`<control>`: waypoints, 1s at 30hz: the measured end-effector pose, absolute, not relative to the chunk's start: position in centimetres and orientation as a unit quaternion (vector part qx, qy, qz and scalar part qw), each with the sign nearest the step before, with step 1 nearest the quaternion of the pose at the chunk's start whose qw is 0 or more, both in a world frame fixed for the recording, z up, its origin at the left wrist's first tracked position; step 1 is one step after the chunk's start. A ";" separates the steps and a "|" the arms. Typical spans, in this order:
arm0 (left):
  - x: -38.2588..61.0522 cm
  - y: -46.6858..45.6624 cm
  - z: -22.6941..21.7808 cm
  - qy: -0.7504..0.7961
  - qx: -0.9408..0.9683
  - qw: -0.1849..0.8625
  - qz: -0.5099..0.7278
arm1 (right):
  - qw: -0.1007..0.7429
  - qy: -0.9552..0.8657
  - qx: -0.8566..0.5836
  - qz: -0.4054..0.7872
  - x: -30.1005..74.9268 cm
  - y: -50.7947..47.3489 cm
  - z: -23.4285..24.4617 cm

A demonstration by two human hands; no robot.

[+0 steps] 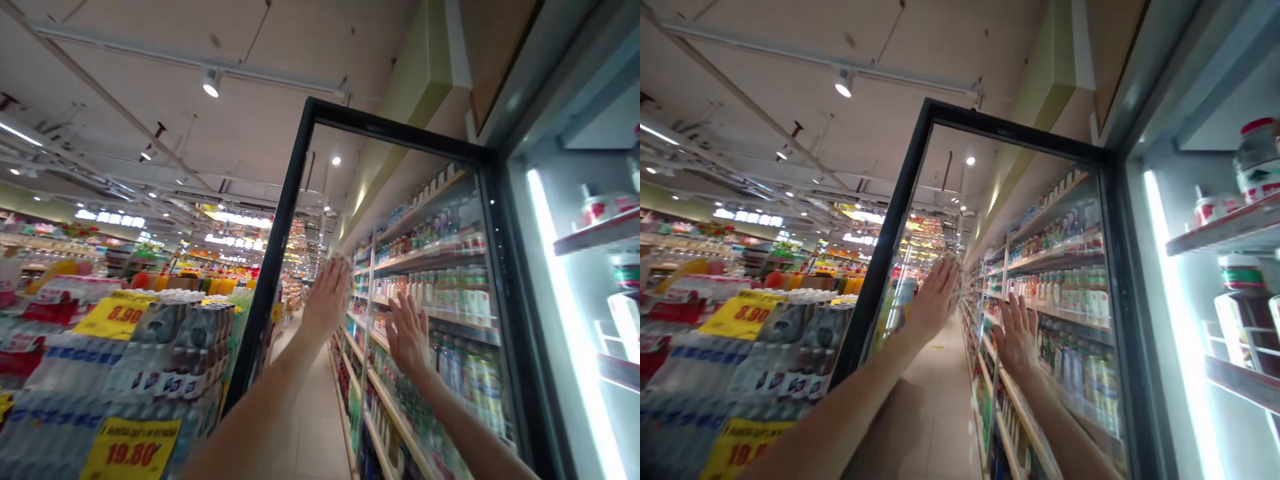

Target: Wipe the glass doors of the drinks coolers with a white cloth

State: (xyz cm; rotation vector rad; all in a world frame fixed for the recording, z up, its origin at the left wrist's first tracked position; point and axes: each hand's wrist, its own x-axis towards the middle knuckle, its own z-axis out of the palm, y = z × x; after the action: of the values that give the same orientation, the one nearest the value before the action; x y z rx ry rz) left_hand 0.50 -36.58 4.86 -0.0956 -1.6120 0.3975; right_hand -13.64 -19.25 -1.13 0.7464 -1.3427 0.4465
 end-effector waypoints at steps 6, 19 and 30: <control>0.3 -34.2 4.5 -0.735 -0.105 0.643 0.188 | 0.717 -0.558 0.323 0.265 -13.5 -19.1 -2.0; -0.9 -34.7 4.7 -0.713 -0.118 0.637 0.266 | 0.706 -0.546 0.318 0.320 -14.0 -19.5 -2.2; -1.5 -33.2 7.4 -0.736 -0.136 0.611 0.256 | 0.701 -0.538 0.317 0.344 -13.6 -19.3 -2.3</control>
State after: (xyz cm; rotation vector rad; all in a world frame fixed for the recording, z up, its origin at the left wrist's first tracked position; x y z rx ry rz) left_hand -1.51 -33.23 7.35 -0.3132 -1.6989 0.5917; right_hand -13.61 -19.34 -2.25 0.7069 -1.1971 0.7659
